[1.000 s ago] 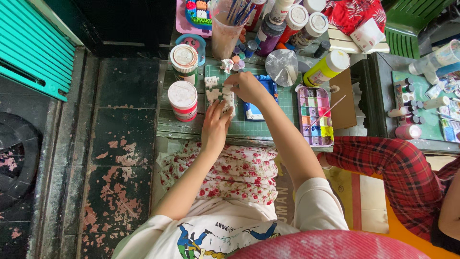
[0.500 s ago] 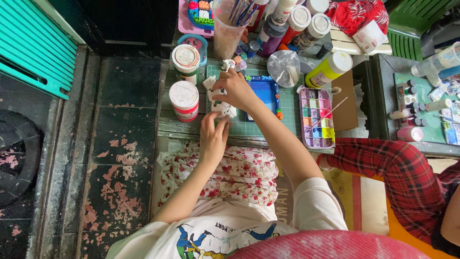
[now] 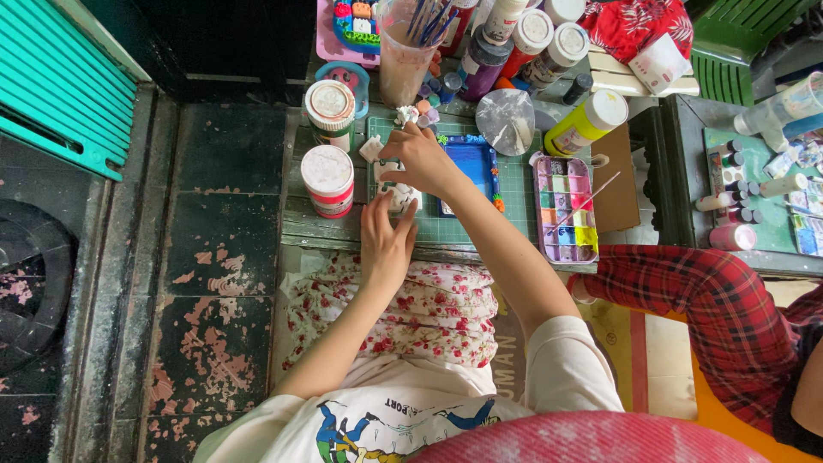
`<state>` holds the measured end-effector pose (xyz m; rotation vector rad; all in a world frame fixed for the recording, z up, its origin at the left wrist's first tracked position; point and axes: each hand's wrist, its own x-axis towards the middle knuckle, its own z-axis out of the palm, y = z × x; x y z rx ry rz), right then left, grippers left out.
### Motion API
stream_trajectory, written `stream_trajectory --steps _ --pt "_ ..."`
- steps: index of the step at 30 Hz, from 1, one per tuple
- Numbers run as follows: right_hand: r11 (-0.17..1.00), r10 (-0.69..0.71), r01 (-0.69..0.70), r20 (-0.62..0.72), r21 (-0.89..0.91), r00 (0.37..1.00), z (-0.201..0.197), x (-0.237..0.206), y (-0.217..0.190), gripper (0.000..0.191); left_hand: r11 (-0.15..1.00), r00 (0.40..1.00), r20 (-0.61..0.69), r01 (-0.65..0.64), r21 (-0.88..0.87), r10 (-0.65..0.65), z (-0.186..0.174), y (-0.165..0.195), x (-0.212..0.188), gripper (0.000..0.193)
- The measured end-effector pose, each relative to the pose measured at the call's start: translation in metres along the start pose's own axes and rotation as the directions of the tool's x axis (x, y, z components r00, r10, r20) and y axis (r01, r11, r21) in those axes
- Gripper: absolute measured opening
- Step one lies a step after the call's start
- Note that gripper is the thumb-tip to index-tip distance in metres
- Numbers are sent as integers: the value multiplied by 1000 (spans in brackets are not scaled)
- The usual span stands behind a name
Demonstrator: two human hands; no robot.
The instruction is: The person arranges small white ceramic pieces on a green cutting mat, then picks up a paintbrush and a white paint bottle. They dip the brush into the paint and apply it to the edges of a blue rectangular ceramic frame, adding white dots along the border.
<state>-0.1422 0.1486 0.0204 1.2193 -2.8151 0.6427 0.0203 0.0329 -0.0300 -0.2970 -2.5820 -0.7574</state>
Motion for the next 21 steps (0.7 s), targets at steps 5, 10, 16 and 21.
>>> stream_trajectory --steps 5,10,16,21 --pt "998 13 -15 32 57 999 1 3 -1 35 993 998 69 -12 114 4 4 1 -1 46" --pt "997 -9 8 6 81 1000 1 2 -1 28 990 996 84 -6 140 -6 8 0 -4 46" --pt "994 -9 11 -25 106 1000 -2 -3 0 27 992 996 86 -7 128 -4 9 0 -5 46" --pt "993 28 -28 3 114 1000 -4 -7 6 29 992 998 65 -10 126 2 8 1 -5 47"
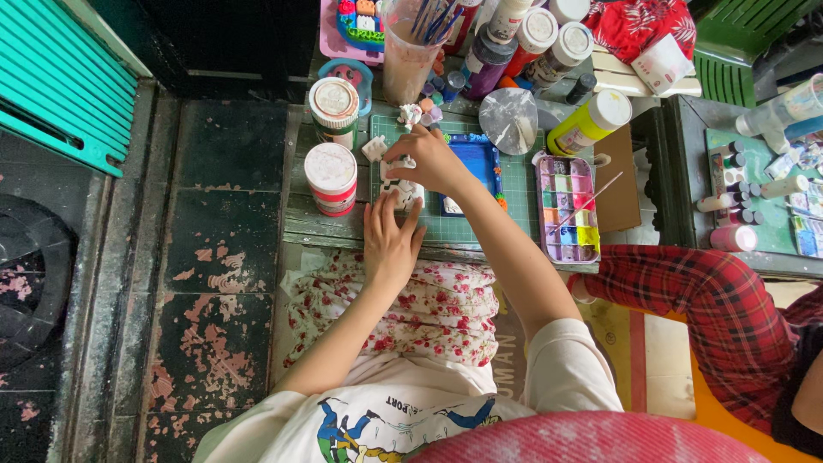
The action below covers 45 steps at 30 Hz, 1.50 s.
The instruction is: The person arranges small white ceramic pieces on a green cutting mat, then picks up a paintbrush and a white paint bottle. They dip the brush into the paint and apply it to the edges of a blue rectangular ceramic frame, adding white dots along the border.
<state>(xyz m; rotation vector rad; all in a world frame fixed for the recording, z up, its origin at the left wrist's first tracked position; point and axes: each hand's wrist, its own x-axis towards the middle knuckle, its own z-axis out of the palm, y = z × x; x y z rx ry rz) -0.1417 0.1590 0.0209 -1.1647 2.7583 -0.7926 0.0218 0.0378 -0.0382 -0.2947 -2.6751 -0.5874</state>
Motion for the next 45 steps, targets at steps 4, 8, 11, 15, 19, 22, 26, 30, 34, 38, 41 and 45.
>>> stream_trajectory --steps 4,8,11,15,19,22,26,30,34,38,41,45 --pt "1000 10 -10 16 21 1000 0 -1 1 28 1000 1000 3 4 -18 -4 -2 1 0 48" --pt "999 36 -37 34 33 999 -3 -2 0 29 1000 1000 5 11 -10 -11 -3 2 0 48" --pt "999 37 -39 48 37 998 -3 -2 0 28 1000 1000 6 13 -11 -13 -2 2 0 49" --pt "999 36 -38 45 33 998 1 0 1 26 1000 1000 20 17 -5 -17 1 1 -1 52" --pt "998 59 -59 26 -11 998 7 -1 0 22 999 999 34 31 6 -31 5 2 -3 54" --pt "993 107 -105 54 -52 993 10 -7 -4 14 999 999 31 32 10 -32 7 3 -4 55" --pt "998 17 -19 -37 -54 999 10 -18 -8 17 999 998 49 43 -6 -43 5 4 -4 56" --pt "999 -5 4 -9 -45 1000 4 -28 -8 24 999 997 73 43 -27 -41 1 4 -4 57" --pt "993 -97 96 -19 -66 995 0 -32 -1 33 1000 997 74 28 -2 -28 -3 4 -2 61" --pt "994 -69 60 -103 -87 992 -1 -36 9 31 999 997 68 26 -23 -25 -4 3 4 69" --pt "996 -72 66 -99 -59 992 3 -37 12 28 1000 998 67 20 -23 -19 1 -2 17 73" --pt "992 -99 88 -113 -95 989 2 -35 13 27 994 994 79 62 89 -69 8 -6 28 78"
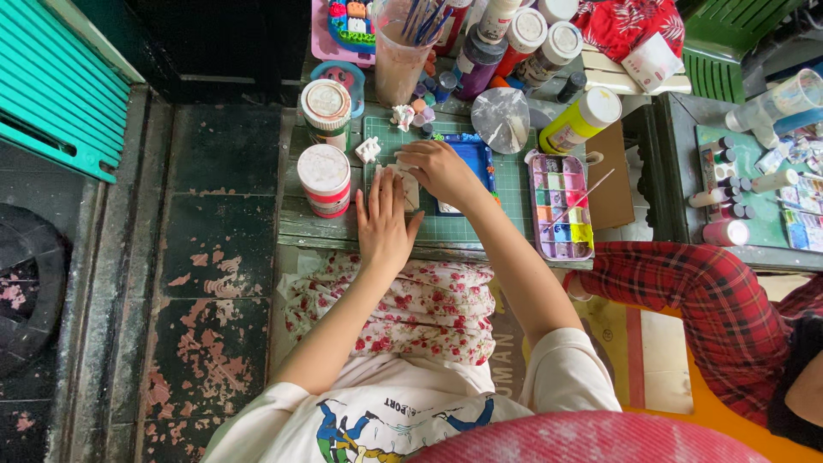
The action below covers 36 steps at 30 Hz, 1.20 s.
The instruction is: The person arranges small white ceramic pieces on a green cutting mat, then picks up a paintbrush and a white paint bottle. They dip the brush into the paint and apply it to the edges of a blue rectangular ceramic frame, adding white dots along the border.
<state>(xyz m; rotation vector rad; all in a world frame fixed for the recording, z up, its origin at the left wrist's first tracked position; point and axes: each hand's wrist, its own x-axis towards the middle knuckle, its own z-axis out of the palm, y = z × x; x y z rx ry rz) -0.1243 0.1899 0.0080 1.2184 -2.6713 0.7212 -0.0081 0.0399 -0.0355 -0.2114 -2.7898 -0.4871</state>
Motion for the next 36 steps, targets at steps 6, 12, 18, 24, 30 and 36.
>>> stream_trajectory --steps 6,12,18,24,30,36 --pt "994 91 -94 49 59 995 -7 8 0 28 998 1000 1 15 63 -15 3 1 -3 83" --pt "990 51 -56 48 128 998 -6 10 2 37 995 998 -21 64 79 -62 6 7 -5 84" --pt "986 94 -99 39 135 995 -1 11 7 29 991 996 -27 85 102 -83 9 12 -2 86" --pt "966 155 -150 -11 211 988 6 11 9 28 994 997 -59 44 104 -38 10 7 -2 78" --pt "978 158 -147 -69 148 985 7 15 6 24 999 997 -70 41 28 -39 10 5 -1 75" --pt "971 207 -202 -23 127 978 4 27 -5 31 1000 998 -55 -14 -12 13 3 -1 -3 78"
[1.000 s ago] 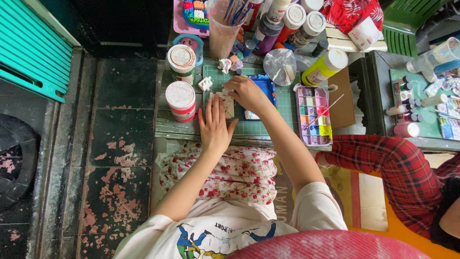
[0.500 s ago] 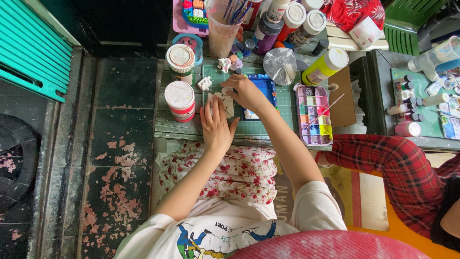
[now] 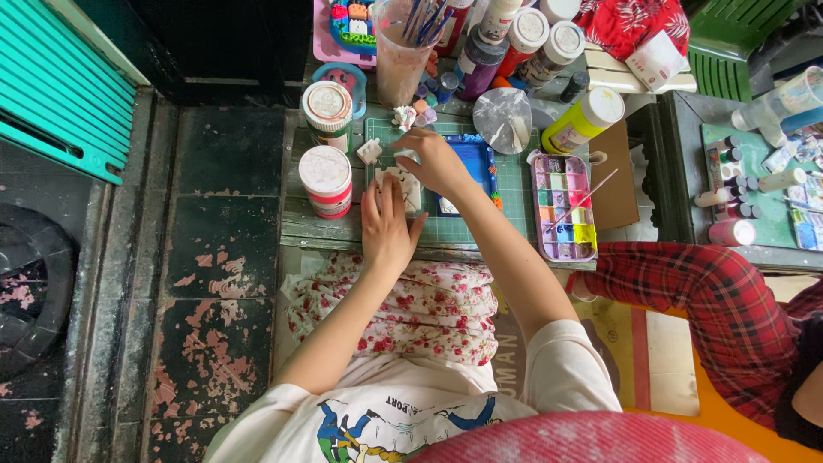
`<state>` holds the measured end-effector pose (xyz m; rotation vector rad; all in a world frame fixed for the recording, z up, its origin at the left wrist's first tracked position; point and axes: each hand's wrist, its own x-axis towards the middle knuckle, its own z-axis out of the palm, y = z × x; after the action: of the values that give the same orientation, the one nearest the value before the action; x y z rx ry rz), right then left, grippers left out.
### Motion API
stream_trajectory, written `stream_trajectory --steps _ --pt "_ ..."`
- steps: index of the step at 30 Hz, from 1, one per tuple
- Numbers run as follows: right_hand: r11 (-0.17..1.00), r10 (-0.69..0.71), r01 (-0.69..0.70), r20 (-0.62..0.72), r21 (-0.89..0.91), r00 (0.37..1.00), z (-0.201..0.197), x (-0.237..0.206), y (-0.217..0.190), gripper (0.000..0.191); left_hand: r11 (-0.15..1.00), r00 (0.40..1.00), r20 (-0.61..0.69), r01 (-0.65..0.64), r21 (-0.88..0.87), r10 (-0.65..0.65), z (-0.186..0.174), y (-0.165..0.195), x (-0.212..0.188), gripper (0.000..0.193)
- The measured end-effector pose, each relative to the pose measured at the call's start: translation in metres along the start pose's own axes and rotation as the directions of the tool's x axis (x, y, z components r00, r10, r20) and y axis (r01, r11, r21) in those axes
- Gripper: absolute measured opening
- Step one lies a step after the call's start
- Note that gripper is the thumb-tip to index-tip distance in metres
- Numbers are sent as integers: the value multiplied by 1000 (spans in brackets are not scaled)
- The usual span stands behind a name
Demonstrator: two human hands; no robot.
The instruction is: The person arranges small white ceramic pieces on a green cutting mat, then picks up a paintbrush and a white paint bottle. They dip the brush into the paint and apply it to the edges of a blue rectangular ceramic frame, adding white dots along the border.
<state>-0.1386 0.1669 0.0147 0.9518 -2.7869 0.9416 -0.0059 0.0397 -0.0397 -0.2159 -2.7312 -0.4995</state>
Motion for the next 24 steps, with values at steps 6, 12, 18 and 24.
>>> stream_trajectory --steps 6,12,18,24 --pt "977 -215 215 38 -4 976 11 22 -11 45 1000 1000 -10 1 11 -1 -3 2 1 85" --pt "983 -143 147 41 -113 989 18 25 -7 29 1000 1000 -14 6 2 -6 1 1 0 87" --pt "978 -143 146 36 -148 989 -4 19 -19 33 1000 1000 -16 12 -3 -12 1 2 0 84" --pt "986 139 -112 -253 121 957 -80 -35 -27 29 976 996 -75 -73 -206 58 -13 -4 0 76"
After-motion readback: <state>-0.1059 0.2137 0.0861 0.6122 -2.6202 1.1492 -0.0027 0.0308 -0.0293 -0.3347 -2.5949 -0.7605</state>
